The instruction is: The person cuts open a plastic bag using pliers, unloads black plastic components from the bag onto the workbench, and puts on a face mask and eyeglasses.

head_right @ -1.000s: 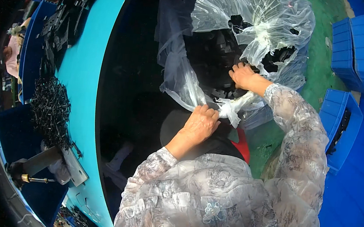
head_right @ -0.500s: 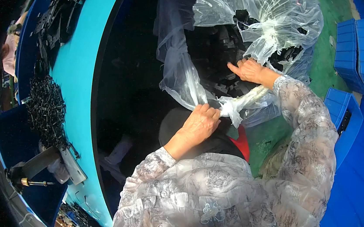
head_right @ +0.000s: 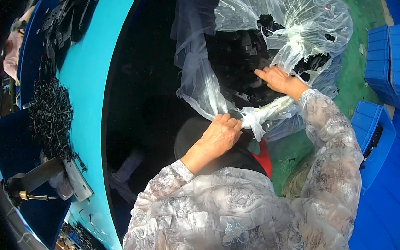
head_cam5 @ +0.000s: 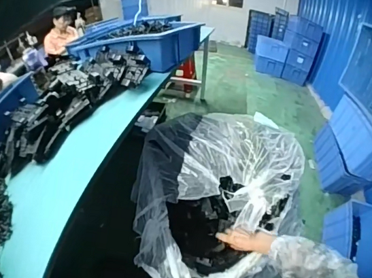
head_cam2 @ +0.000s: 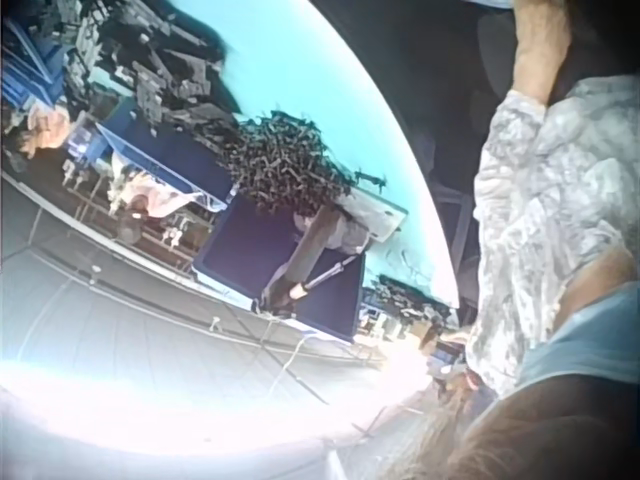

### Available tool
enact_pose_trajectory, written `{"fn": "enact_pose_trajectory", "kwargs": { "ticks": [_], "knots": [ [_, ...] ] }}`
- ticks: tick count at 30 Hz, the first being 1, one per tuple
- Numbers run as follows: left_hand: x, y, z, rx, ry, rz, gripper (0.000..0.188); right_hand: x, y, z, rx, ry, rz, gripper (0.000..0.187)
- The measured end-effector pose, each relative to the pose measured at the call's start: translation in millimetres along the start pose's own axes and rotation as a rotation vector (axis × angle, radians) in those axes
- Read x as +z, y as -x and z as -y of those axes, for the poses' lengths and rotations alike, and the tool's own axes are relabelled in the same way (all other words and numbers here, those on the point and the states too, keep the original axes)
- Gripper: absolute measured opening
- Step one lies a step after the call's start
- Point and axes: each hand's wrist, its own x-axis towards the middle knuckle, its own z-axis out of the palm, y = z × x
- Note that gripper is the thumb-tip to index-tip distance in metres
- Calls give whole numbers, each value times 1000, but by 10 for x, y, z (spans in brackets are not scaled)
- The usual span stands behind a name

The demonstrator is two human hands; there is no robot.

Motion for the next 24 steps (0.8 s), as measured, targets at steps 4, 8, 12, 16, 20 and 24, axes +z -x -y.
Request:
{"fn": "enact_pose_trajectory", "kwargs": {
  "ticks": [4,8,12,16,20,24],
  "knots": [
    [-1,-19,-19,6,39,-27,14,-35,169,66,-74,-252,-91,85],
    [18,-20,4,3,30,-43,13,-107,236,35,-208,112,87,101],
    [4,-30,-25,-2,25,-20,13,112,186,-273,-83,130,-48,92],
    [25,3,-7,-21,24,-28,13,167,101,-277,-127,293,-145,74],
    [24,-51,-30,-1,53,-32,13,520,155,-556,-314,869,-144,60],
    [22,-17,-4,-13,27,-43,13,-55,194,-433,98,-223,-306,45]
  ]
}}
